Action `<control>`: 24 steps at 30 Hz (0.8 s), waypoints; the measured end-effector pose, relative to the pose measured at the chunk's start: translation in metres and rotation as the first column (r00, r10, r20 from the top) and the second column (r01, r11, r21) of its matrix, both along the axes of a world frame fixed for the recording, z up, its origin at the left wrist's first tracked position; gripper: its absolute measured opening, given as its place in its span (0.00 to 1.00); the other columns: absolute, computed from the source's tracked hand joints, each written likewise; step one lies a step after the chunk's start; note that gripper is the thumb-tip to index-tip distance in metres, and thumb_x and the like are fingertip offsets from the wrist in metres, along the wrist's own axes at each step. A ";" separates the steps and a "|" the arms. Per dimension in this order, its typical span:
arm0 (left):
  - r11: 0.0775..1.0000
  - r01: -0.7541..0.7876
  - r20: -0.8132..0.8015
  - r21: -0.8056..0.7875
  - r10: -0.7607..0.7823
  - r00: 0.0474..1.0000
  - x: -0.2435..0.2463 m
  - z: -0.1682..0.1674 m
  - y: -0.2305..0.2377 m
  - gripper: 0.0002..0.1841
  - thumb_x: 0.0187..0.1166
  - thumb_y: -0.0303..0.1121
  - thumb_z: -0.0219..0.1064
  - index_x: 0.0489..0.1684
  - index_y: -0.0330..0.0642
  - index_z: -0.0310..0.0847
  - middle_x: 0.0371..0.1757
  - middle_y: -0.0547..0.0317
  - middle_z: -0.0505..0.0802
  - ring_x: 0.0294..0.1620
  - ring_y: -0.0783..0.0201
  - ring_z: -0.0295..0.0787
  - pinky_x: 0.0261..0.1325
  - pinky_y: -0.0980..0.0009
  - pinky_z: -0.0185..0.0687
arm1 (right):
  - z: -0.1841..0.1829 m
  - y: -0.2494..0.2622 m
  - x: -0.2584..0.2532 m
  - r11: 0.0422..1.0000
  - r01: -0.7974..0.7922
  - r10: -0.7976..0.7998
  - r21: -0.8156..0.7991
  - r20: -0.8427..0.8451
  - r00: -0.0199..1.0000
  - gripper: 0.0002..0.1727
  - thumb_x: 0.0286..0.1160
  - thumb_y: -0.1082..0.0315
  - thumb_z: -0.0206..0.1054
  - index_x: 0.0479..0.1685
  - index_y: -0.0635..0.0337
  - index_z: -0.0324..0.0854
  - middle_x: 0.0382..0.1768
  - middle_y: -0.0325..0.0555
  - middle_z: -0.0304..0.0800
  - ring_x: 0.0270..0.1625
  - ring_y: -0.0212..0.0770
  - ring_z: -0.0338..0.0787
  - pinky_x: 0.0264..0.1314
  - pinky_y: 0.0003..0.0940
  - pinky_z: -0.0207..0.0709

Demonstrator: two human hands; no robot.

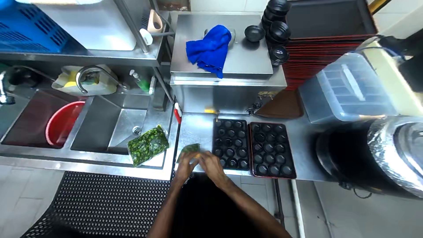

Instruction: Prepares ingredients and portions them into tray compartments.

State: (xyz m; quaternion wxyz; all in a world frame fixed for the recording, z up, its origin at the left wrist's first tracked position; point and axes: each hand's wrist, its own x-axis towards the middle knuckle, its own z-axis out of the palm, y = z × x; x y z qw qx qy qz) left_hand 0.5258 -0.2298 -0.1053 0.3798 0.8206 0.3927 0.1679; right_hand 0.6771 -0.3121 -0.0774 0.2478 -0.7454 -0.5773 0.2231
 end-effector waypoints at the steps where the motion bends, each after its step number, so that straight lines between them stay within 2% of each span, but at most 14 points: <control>1: 1.000 0.007 -0.008 0.005 -0.007 1.000 0.004 0.000 0.000 0.14 0.77 0.36 0.72 0.56 0.43 0.92 0.57 0.53 0.95 0.64 0.51 0.87 0.74 0.53 0.77 | -0.003 0.000 0.001 1.000 0.004 -0.004 -0.004 0.012 1.000 0.15 0.82 0.60 0.65 0.54 0.58 0.92 0.48 0.51 0.94 0.46 0.47 0.95 0.52 0.44 0.90; 4: 0.999 0.048 -0.039 -0.008 -0.049 0.998 0.009 -0.001 0.000 0.12 0.76 0.32 0.72 0.54 0.39 0.92 0.55 0.49 0.95 0.64 0.47 0.87 0.74 0.53 0.77 | -0.005 0.000 0.006 0.999 -0.026 0.027 -0.047 0.022 0.999 0.16 0.82 0.60 0.63 0.52 0.59 0.92 0.47 0.51 0.94 0.47 0.48 0.96 0.53 0.45 0.89; 8: 0.988 0.150 -0.067 -0.035 -0.152 0.986 0.006 -0.003 0.006 0.14 0.79 0.38 0.70 0.54 0.40 0.92 0.56 0.48 0.94 0.67 0.47 0.86 0.78 0.54 0.74 | 0.006 0.002 0.015 0.975 -0.146 0.151 -0.166 0.015 0.988 0.16 0.86 0.62 0.60 0.49 0.62 0.92 0.48 0.55 0.94 0.52 0.54 0.95 0.58 0.52 0.87; 12: 0.967 0.254 -0.172 -0.016 -0.253 0.952 0.009 -0.003 0.012 0.13 0.78 0.34 0.69 0.54 0.39 0.92 0.56 0.47 0.95 0.67 0.46 0.86 0.79 0.53 0.72 | 0.016 0.009 0.004 0.930 -0.110 0.161 -0.351 0.121 0.980 0.18 0.88 0.62 0.57 0.52 0.65 0.89 0.51 0.60 0.93 0.55 0.60 0.93 0.59 0.55 0.85; 15: 0.973 0.231 -0.161 0.000 -0.227 0.960 0.010 -0.005 0.011 0.13 0.79 0.37 0.69 0.54 0.41 0.93 0.55 0.50 0.95 0.65 0.48 0.87 0.78 0.54 0.73 | 0.015 0.016 0.000 0.917 -0.009 0.072 -0.398 0.144 0.987 0.18 0.85 0.60 0.58 0.48 0.64 0.89 0.49 0.60 0.94 0.55 0.61 0.94 0.59 0.58 0.85; 17: 0.985 0.173 -0.110 -0.011 -0.173 0.979 0.005 -0.004 0.011 0.14 0.79 0.42 0.71 0.52 0.43 0.92 0.53 0.53 0.95 0.64 0.51 0.87 0.76 0.55 0.75 | 0.009 0.018 0.010 0.915 0.070 -0.066 -0.397 0.022 0.998 0.17 0.80 0.54 0.65 0.44 0.59 0.92 0.45 0.54 0.96 0.53 0.56 0.94 0.58 0.59 0.84; 18: 0.989 0.141 -0.080 -0.036 -0.144 0.986 0.000 0.000 0.012 0.14 0.79 0.43 0.72 0.52 0.43 0.92 0.54 0.54 0.95 0.64 0.52 0.87 0.76 0.55 0.76 | 0.002 0.016 0.018 0.916 0.107 -0.155 -0.387 -0.095 0.983 0.16 0.76 0.52 0.69 0.43 0.55 0.93 0.41 0.48 0.97 0.48 0.50 0.95 0.56 0.55 0.85; 19: 0.991 0.119 -0.037 -0.055 -0.122 0.992 -0.005 0.004 0.014 0.15 0.78 0.43 0.73 0.52 0.43 0.91 0.54 0.54 0.95 0.63 0.53 0.86 0.74 0.56 0.77 | -0.008 0.013 0.025 0.919 0.129 -0.239 -0.372 -0.267 0.934 0.14 0.75 0.54 0.72 0.43 0.54 0.95 0.37 0.43 0.97 0.42 0.42 0.95 0.51 0.47 0.87; 20: 0.991 0.121 0.002 -0.063 -0.121 0.993 -0.010 0.005 0.016 0.16 0.78 0.45 0.73 0.53 0.43 0.90 0.54 0.54 0.94 0.62 0.54 0.86 0.72 0.58 0.78 | -0.018 0.009 0.028 0.929 0.145 -0.310 -0.339 -0.504 0.806 0.12 0.77 0.60 0.72 0.43 0.59 0.93 0.32 0.42 0.94 0.33 0.36 0.92 0.41 0.37 0.88; 21: 0.988 0.140 0.041 -0.062 -0.138 0.990 -0.015 0.003 0.018 0.17 0.78 0.46 0.73 0.54 0.44 0.89 0.54 0.55 0.94 0.62 0.56 0.85 0.71 0.59 0.78 | -0.024 0.005 0.027 0.934 0.165 -0.351 -0.317 -0.727 0.590 0.09 0.81 0.67 0.68 0.43 0.64 0.90 0.28 0.41 0.88 0.28 0.33 0.86 0.36 0.32 0.84; 22: 0.985 0.165 0.076 -0.052 -0.161 0.984 -0.018 -0.001 0.019 0.17 0.79 0.47 0.72 0.55 0.44 0.88 0.55 0.56 0.93 0.62 0.57 0.85 0.72 0.60 0.77 | -0.027 0.003 0.023 0.932 0.169 -0.360 -0.319 -0.856 0.371 0.09 0.84 0.70 0.62 0.42 0.65 0.87 0.27 0.39 0.83 0.28 0.32 0.82 0.36 0.30 0.82; 23: 0.982 0.187 0.106 -0.030 -0.183 0.977 -0.020 -0.006 0.018 0.17 0.80 0.47 0.71 0.56 0.45 0.87 0.56 0.56 0.92 0.63 0.57 0.84 0.73 0.61 0.76 | -0.028 0.001 0.019 0.929 0.161 -0.360 -0.332 -0.911 0.199 0.11 0.87 0.70 0.57 0.41 0.62 0.85 0.27 0.36 0.81 0.29 0.31 0.80 0.37 0.29 0.81; 24: 0.979 0.202 0.128 0.003 -0.201 0.971 -0.020 -0.012 0.017 0.18 0.81 0.47 0.70 0.57 0.45 0.86 0.57 0.56 0.92 0.63 0.57 0.84 0.73 0.60 0.75 | -0.026 0.001 0.015 0.924 0.148 -0.365 -0.352 -0.928 0.078 0.12 0.89 0.69 0.54 0.41 0.58 0.83 0.28 0.34 0.80 0.31 0.31 0.80 0.39 0.29 0.80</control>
